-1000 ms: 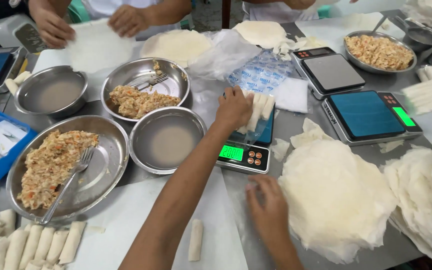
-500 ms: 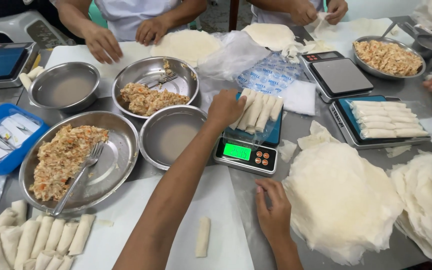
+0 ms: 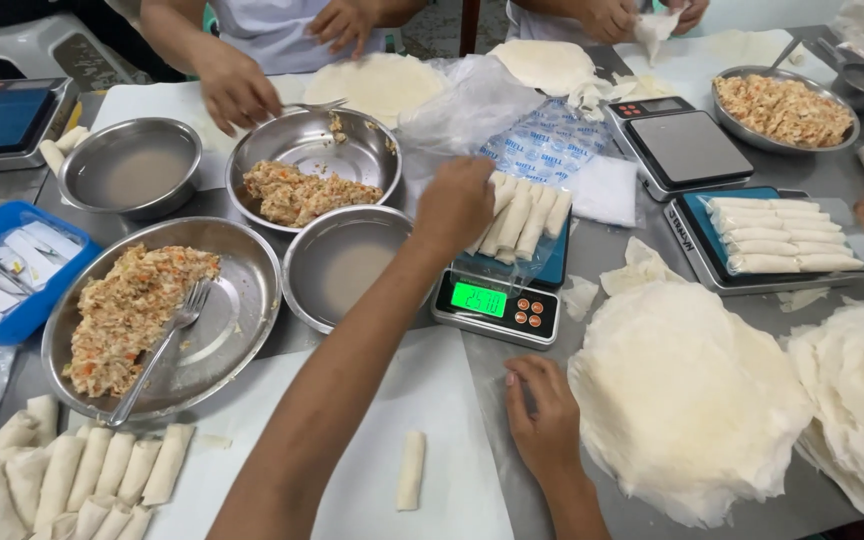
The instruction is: Manually rolling lumpia by placing filling on wrappers and folding them into cylinders.
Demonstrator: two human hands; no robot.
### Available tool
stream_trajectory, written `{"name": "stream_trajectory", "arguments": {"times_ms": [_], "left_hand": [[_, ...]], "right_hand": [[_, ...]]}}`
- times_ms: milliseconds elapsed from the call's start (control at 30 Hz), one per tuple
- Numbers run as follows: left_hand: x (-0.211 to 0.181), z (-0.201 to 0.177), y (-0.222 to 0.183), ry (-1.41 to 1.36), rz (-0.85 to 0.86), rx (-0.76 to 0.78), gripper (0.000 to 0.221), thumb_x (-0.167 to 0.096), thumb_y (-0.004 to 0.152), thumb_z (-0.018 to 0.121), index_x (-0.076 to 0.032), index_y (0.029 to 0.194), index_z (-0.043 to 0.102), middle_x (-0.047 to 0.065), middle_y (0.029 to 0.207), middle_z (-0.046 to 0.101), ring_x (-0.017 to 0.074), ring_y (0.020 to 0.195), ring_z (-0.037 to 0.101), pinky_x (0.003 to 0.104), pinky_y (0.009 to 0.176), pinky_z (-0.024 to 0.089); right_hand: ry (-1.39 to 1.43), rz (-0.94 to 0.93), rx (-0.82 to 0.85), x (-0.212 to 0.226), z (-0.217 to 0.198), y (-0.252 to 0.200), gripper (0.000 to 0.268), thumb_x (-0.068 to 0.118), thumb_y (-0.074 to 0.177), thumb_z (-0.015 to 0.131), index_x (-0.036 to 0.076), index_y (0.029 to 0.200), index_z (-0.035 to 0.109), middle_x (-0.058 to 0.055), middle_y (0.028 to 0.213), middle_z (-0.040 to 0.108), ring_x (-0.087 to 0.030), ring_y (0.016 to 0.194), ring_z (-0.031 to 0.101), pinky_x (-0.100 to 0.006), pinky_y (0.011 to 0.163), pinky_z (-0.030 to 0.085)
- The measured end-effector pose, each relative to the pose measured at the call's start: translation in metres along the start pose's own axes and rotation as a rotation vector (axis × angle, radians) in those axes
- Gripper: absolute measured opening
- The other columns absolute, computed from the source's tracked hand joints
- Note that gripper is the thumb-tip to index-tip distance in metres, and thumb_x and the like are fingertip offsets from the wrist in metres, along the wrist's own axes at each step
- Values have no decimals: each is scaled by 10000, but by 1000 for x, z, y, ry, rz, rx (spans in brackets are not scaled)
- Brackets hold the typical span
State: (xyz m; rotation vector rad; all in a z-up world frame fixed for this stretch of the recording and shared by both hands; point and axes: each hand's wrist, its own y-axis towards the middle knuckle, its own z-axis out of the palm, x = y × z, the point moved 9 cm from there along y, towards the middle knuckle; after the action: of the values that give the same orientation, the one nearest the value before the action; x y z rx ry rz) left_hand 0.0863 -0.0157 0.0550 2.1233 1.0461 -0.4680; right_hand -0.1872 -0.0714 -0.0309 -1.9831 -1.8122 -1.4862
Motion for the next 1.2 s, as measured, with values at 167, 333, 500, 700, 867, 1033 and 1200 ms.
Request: {"name": "stream_trajectory", "arguments": {"times_ms": [167,333,500,700,867,1033,1200], "left_hand": [[39,86,-9,235,7,173,258,19,908,412,-13,1119,556,202,1103,594,428,994,548,561,725,510],[26,33,-13,-150,-173,73,478,2,849,390,-21,1306,529,248,1194,560,435,1122,514,529,918,451],[49,-9,-89,-1487,-745,-122,308,-249,879,581,-49,1079,701,87,877,543,226,766,564,421,560,587],[13,-151,-260,-930,-645,73,721,-673,967,267,-137,498,382,0,444,317,119,444,314,283,502,225],[96,-184,-409,373,-721,220,511,-509,1057,311,-144,838,592,86,802,671,417,694,636,547,627,465],[61,-192,-413,469,-249,-105,397,-384,921,699,-97,1195,726,75,1133,695,275,1078,615,390,882,536],[28,-116,-384,-579,-639,-5,518,-345,759,859,-145,1211,706,-14,1241,771,121,1184,710,301,1042,526]], "right_hand": [[-14,-89,23,5,4,0,183,131,999,557,67,1058,718,-51,1046,677,-204,992,666,-313,901,512],[-10,-156,43,11,11,2,169,118,998,566,57,1044,716,-70,1035,682,-229,975,667,-337,907,511],[-8,-181,68,10,13,0,170,116,1008,575,35,1053,717,-93,1041,679,-249,987,662,-354,929,511],[60,-245,254,27,26,-21,194,62,975,614,93,1134,721,-78,1140,676,-244,1064,659,-361,1002,496],[-127,-686,734,72,81,-84,653,-76,799,523,259,1352,619,-32,1536,511,-371,1405,443,-517,1016,394],[-50,-481,584,88,85,-79,299,163,906,625,222,1195,676,40,1220,698,-258,1165,598,-428,960,387],[208,260,436,81,88,-88,418,279,745,881,178,1118,722,40,1017,784,-107,880,702,-262,689,534]]}}
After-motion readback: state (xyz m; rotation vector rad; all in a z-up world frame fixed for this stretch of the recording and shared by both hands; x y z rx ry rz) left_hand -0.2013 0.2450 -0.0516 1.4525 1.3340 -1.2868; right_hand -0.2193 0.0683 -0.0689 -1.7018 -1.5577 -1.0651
